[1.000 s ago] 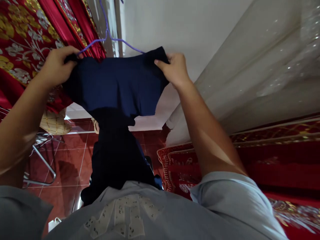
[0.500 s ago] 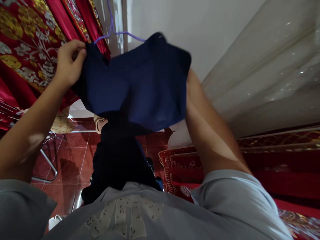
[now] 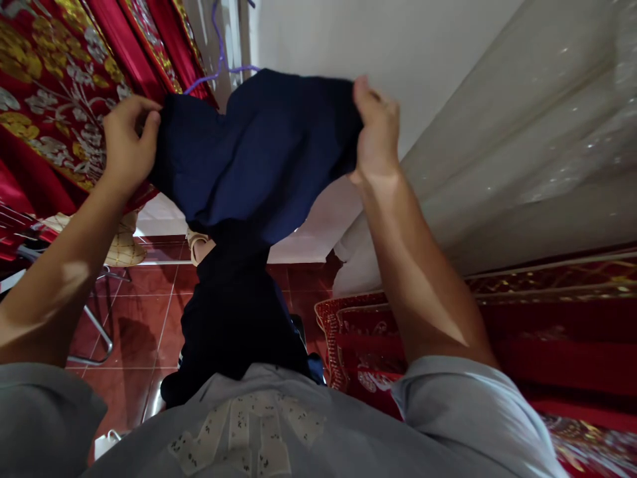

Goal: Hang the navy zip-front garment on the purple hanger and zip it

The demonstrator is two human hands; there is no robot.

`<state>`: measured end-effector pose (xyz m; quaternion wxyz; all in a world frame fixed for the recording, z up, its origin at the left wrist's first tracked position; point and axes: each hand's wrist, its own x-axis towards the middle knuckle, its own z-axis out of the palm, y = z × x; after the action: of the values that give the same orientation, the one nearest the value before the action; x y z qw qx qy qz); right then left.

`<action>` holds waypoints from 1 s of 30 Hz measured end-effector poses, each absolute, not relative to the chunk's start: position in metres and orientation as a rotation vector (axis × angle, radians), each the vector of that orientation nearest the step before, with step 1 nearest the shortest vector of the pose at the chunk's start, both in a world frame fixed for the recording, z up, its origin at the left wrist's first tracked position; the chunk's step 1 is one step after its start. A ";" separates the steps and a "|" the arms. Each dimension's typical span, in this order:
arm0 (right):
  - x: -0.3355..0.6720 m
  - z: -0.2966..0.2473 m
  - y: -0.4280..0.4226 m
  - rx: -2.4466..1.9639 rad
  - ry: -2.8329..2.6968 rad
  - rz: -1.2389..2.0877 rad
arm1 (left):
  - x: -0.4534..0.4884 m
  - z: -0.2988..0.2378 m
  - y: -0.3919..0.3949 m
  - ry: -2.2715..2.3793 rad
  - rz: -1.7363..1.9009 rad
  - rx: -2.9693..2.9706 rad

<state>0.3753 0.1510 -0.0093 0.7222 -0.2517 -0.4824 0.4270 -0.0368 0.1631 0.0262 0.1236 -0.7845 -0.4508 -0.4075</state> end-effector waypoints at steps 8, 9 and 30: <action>0.321 0.013 0.104 -0.594 -0.993 0.640 | 0.014 0.073 0.099 -0.626 -1.204 -2.175; 0.313 0.014 0.103 -0.621 -1.019 0.648 | 0.014 0.074 0.096 -0.628 -1.225 -2.200; 0.295 0.005 0.013 -0.448 -1.966 0.694 | 0.031 0.092 0.005 -1.832 -0.841 -3.624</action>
<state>0.2949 0.0133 0.0049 0.4833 -0.1839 -0.8071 0.2851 0.0306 0.0047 0.0924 -0.4818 -0.7658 -0.3871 -0.1776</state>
